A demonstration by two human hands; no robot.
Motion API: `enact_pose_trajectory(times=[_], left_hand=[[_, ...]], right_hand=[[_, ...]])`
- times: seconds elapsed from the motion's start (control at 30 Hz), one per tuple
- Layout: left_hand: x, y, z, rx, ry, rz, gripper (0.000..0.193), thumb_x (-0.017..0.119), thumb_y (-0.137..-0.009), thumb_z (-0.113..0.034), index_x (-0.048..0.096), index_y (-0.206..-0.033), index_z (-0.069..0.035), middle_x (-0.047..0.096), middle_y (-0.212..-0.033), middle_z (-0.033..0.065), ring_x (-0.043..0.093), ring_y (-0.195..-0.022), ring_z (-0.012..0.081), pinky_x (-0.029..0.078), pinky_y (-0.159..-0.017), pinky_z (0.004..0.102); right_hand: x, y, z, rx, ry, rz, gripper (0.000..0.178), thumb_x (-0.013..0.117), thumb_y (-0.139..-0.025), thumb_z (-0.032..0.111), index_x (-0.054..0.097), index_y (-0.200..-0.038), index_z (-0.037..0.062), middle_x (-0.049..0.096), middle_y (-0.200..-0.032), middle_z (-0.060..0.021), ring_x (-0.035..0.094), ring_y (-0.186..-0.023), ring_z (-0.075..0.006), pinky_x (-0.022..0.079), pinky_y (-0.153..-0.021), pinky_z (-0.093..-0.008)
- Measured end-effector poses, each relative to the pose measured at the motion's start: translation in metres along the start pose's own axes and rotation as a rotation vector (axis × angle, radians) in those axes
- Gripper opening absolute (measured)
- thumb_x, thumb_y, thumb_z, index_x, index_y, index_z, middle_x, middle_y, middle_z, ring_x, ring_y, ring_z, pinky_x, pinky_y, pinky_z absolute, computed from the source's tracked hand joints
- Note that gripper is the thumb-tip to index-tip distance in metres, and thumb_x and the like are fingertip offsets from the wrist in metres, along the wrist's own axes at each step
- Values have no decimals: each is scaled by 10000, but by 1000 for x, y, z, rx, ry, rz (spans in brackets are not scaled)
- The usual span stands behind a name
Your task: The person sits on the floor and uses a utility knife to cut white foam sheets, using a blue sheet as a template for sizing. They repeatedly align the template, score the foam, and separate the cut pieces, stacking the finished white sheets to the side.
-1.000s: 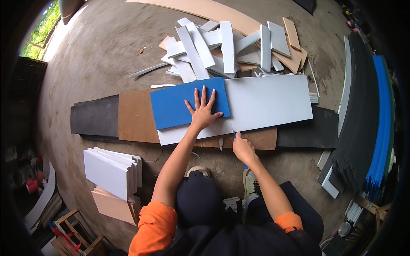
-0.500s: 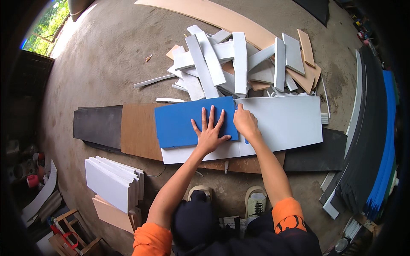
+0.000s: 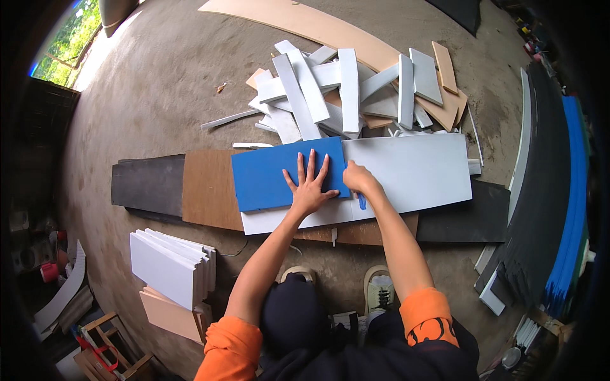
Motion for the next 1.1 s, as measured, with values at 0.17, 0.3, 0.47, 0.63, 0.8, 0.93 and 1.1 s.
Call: enact_pose_trajectory(times=[0.17, 0.3, 0.47, 0.63, 0.8, 0.93, 1.1], left_hand=[[-7, 0, 1, -38, -8, 49, 935, 640, -653, -532, 99, -1390, -334, -80, -1465, 28, -156, -1327, 280, -129, -920, 655], [-1, -1, -2, -22, 6, 22, 941, 656, -642, -520, 121, -1390, -322, -61, -1467, 28, -142, -1330, 284, -131, -908, 666], [-2, -1, 5, -47, -33, 62, 951, 643, -648, -540, 91, -1392, -325, -89, -1464, 38, -157, -1326, 289, -126, -903, 670], [-1, -2, 0, -8, -32, 19, 982, 659, -624, -551, 100, -1395, -311, -65, -1465, 64, -139, -1325, 315, -132, -891, 674], [0, 0, -4, 5, -18, 35, 931, 626, -660, -540, 105, -1396, -308, -68, -1464, 67, -146, -1325, 312, -120, -895, 671], [-2, 4, 0, -15, 8, 33, 939, 652, -652, -504, 111, -1395, -309, -64, -1465, 60, -144, -1327, 299, -123, -906, 659], [-2, -1, -4, -18, 9, 62, 949, 649, -645, -528, 101, -1393, -324, -72, -1466, 46, -153, -1326, 295, -133, -904, 660]], right_hand=[[81, 72, -70, -55, 111, -110, 325, 382, -859, 196, 381, -1116, -4, 578, -948, -283, 548, -932, -441, 420, -803, -523], [97, 99, -91, -36, 103, -111, 284, 363, -861, 187, 400, -1077, 5, 584, -901, -293, 550, -917, -448, 415, -807, -522], [58, 109, -64, -117, 154, -178, 247, 366, -869, 198, 433, -1010, 7, 594, -844, -278, 569, -849, -443, 430, -747, -527], [-8, 42, -14, -230, 113, -429, 227, 392, -880, 210, 434, -979, 10, 598, -725, -250, 595, -764, -416, 463, -685, -494], [-14, -20, 12, -265, 139, -470, 270, 385, -867, 204, 448, -1040, 6, 610, -800, -243, 608, -746, -398, 476, -694, -469], [-13, -36, 19, -82, -12, -160, 390, 388, -793, 136, 426, -1152, -14, 628, -836, -196, 638, -692, -299, 492, -689, -406], [-10, -30, 10, -36, -6, -90, 425, 358, -772, 113, 402, -1155, -67, 605, -857, -268, 621, -579, -316, 495, -568, -418]])
Point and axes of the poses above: each hand's wrist, its own y-axis away from the middle knuckle, its own x-axis out of the palm, z = x × y, the point moved 4 cm from there along -y, towards the middle knuckle
